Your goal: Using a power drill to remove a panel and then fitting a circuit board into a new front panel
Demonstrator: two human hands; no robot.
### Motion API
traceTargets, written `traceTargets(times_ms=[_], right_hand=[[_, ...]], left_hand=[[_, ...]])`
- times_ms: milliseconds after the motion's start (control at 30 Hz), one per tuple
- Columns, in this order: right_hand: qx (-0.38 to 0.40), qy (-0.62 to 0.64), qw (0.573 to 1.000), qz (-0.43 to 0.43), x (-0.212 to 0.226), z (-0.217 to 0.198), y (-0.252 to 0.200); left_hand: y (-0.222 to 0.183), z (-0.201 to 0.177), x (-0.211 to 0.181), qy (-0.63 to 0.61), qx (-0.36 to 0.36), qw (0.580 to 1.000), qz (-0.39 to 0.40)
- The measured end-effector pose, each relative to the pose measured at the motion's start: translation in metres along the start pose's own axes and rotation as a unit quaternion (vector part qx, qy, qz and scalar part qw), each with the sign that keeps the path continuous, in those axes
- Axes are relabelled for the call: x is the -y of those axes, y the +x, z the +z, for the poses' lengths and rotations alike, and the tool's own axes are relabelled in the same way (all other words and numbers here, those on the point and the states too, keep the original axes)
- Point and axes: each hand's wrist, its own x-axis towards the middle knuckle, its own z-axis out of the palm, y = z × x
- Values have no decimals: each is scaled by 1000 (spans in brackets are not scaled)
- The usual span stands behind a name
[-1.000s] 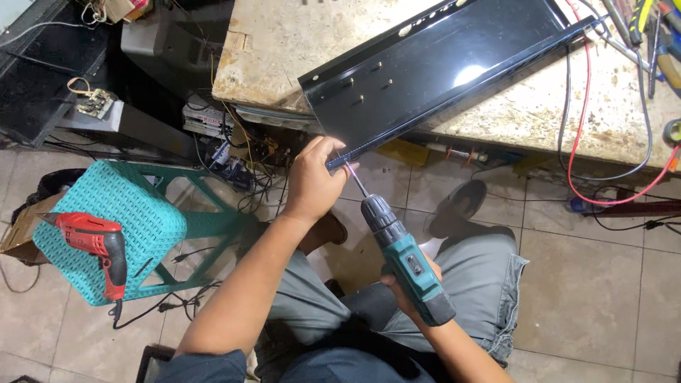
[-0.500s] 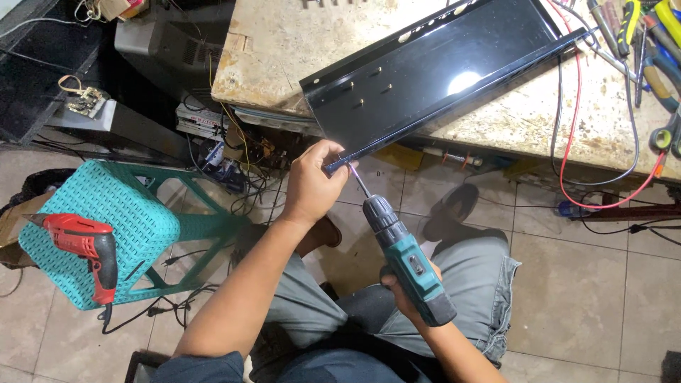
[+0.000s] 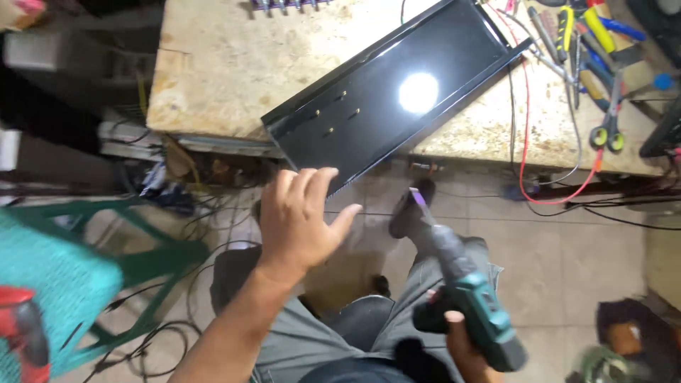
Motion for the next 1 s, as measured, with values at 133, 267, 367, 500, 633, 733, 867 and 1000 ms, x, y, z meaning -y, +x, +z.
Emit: traceTargets(times_ms=[133,267,367,500,633,733,867,1000], right_hand=[[-123,270,935,195,2,-26,4],[-88,530,823,186,-27,-53,10],[-96,513,815,253,-19,-60,16],[-114,428,836,323,-22,-57,28],[19,329,895,300,-15,-51,42],[-68,-108,822,555,16,-45,52],[149,-82,920,354,-119,-43,20],[196,242,913,265,-18,-35,52]], left_hand=[[25,-2,1,-112,48,992,-21],[32,3,15,-221,52,972,-53],[32,7,21,-249,53,964,-79],[40,4,12,-102,91,989,-56],[61,11,-17,46,75,996,-32],[70,41,-44,88,66,994,-25],[81,93,-64,121,77,989,-23],[96,128,-62,97,105,989,-34]])
